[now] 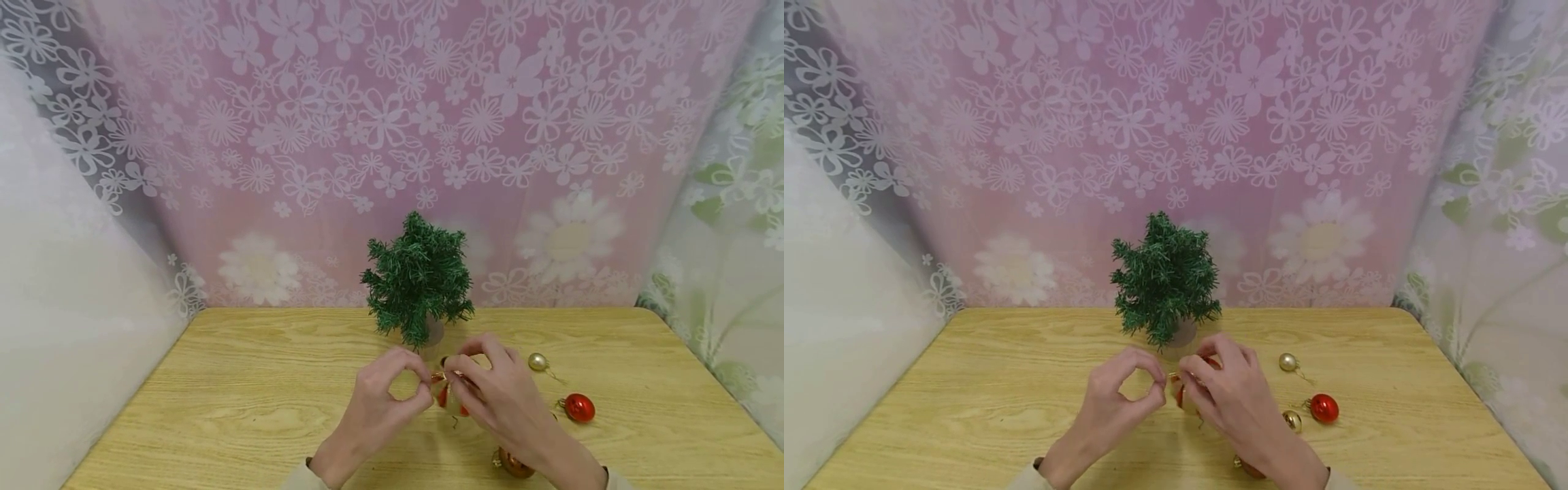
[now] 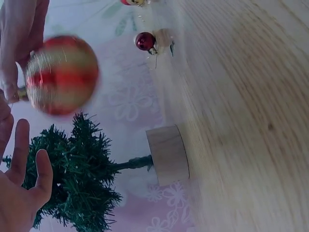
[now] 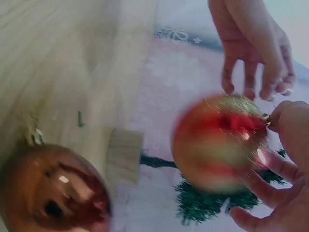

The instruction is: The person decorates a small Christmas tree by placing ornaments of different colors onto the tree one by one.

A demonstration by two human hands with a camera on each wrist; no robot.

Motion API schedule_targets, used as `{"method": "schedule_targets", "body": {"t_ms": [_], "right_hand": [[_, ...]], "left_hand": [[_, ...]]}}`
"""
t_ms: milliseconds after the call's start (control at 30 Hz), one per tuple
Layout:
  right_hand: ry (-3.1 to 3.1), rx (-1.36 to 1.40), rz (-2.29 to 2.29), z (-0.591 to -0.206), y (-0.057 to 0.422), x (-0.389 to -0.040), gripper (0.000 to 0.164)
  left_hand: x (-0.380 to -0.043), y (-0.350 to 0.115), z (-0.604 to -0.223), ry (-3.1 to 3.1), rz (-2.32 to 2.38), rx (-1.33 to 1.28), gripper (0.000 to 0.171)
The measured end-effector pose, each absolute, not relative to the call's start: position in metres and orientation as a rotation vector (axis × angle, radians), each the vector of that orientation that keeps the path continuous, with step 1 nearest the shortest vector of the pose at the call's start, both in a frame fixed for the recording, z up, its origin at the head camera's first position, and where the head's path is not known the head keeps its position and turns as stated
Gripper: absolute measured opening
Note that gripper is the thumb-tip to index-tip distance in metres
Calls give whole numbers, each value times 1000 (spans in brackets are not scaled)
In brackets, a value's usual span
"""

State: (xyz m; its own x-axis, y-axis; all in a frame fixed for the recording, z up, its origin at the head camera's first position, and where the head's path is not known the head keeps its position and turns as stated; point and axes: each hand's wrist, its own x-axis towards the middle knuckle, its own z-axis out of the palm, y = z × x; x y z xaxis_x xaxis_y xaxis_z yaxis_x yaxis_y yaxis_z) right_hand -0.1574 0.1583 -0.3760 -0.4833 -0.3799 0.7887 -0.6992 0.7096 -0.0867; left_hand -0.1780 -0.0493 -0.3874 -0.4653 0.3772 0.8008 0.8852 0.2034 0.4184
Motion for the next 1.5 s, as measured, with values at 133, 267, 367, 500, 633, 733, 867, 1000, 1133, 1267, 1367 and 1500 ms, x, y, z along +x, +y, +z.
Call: {"method": "schedule_targets", "body": {"t_ms": [133, 267, 367, 500, 633, 733, 867, 1000, 1133, 1267, 1367, 1500], "right_hand": [[-2137, 839, 573, -383, 155, -159, 38], [-2124, 867, 639, -386, 154, -158, 35], [-2123, 883, 672, -387, 153, -157, 34], [-2123, 873, 684, -388, 151, -156, 34], [-2112, 847, 651, -389, 149, -156, 35], [-2084, 830, 631, -389, 149, -158, 38], [-2027, 818, 661, -388, 148, -163, 29], [-2000, 808, 706, -386, 146, -168, 11], [-2005, 783, 716, -382, 145, -171, 19], [-2050, 741, 724, -378, 145, -174, 17], [-2096, 710, 756, -374, 144, -178, 11], [-2126, 695, 809, -369, 144, -186, 7]], "left_hand": [[-178, -47, -387, -1937, -1003, -1144, 28], [-180, -46, -387, -1882, -720, -1066, 20], [-181, -47, -387, -1862, -603, -1041, 17], [-179, -46, -388, -1863, -530, -1020, 19], [-177, -44, -389, -1870, -501, -991, 22], [-175, -43, -388, -1897, -503, -957, 25], [-175, -41, -387, -1969, -574, -917, 24], [-178, -39, -387, -2025, -713, -892, 21], [-184, -36, -385, -2031, -795, -872, 21], [-191, -34, -380, -2029, -796, -865, 19], [-196, -35, -373, -2044, -773, -869, 9], [-204, -35, -365, -2061, -793, -879, 7]]}}
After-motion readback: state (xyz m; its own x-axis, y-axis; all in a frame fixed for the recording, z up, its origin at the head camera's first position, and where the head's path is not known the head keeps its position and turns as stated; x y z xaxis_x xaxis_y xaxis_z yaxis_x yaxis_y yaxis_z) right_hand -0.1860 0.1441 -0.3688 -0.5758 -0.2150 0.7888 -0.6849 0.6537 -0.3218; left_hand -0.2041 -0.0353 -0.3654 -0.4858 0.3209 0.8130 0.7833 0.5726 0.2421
